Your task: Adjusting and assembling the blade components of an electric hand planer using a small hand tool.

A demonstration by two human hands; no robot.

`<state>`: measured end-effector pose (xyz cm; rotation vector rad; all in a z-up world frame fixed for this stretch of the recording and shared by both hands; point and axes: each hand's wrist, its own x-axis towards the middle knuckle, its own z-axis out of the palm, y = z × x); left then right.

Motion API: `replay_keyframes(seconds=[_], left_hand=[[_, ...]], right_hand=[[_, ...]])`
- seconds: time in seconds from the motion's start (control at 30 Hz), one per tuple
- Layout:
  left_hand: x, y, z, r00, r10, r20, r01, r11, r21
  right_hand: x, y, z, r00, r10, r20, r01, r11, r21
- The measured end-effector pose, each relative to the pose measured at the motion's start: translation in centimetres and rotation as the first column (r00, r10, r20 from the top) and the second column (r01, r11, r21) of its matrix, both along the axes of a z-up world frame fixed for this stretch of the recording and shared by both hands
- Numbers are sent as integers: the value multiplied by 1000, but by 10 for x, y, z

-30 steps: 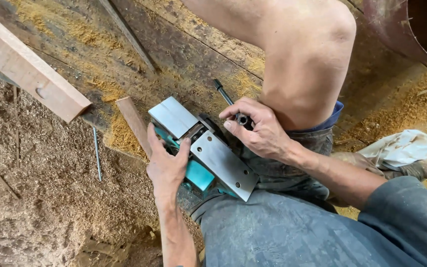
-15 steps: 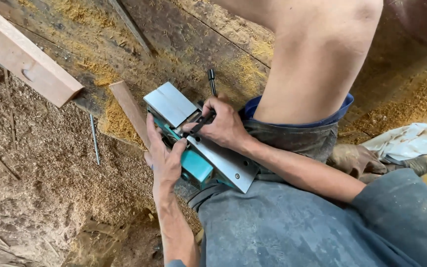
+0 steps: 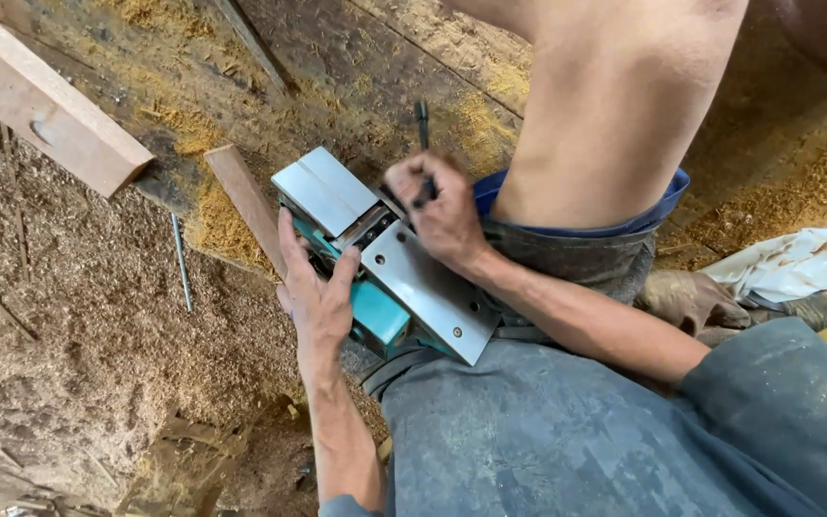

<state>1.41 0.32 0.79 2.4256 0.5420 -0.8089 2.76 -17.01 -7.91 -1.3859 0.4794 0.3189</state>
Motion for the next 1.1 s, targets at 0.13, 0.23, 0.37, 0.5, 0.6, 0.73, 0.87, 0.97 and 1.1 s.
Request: replay_keyframes(seconds=[0.13, 0.23, 0.37, 0.5, 0.6, 0.73, 0.87, 0.97, 1.1], left_hand=[[1, 2, 0, 995, -60, 84, 62, 998, -17], [-1, 6, -4, 977, -134, 168, 138, 990, -15], [6, -6, 11, 993, -42, 106, 52, 994, -93], [13, -15, 16, 994, -17, 106, 26, 997, -79], [16, -20, 20, 996, 50, 80, -46, 998, -46], [7, -15, 8, 995, 51, 91, -48, 998, -39], [14, -19, 11, 991, 46, 128, -42, 999, -33], [5, -25, 9, 984, 98, 151, -100, 995, 7], [3, -26, 9, 970, 209, 122, -206, 978, -44]], right_hand=[[11, -16, 25, 975, -181, 124, 181, 983, 15], [12, -19, 32, 969, -229, 93, 224, 972, 65], [16, -27, 43, 976, -185, 116, 168, 975, 145], [34, -62, 89, 991, -24, 135, 1, 985, 171], [53, -90, 116, 960, 233, 152, -241, 970, 34], [68, -102, 105, 554, 744, 372, -501, 656, -564], [60, -80, 70, 364, 851, 379, -414, 512, -753], [73, -72, 64, 184, 896, 403, -436, 442, -784], [88, -72, 57, 61, 918, 393, -429, 380, -820]])
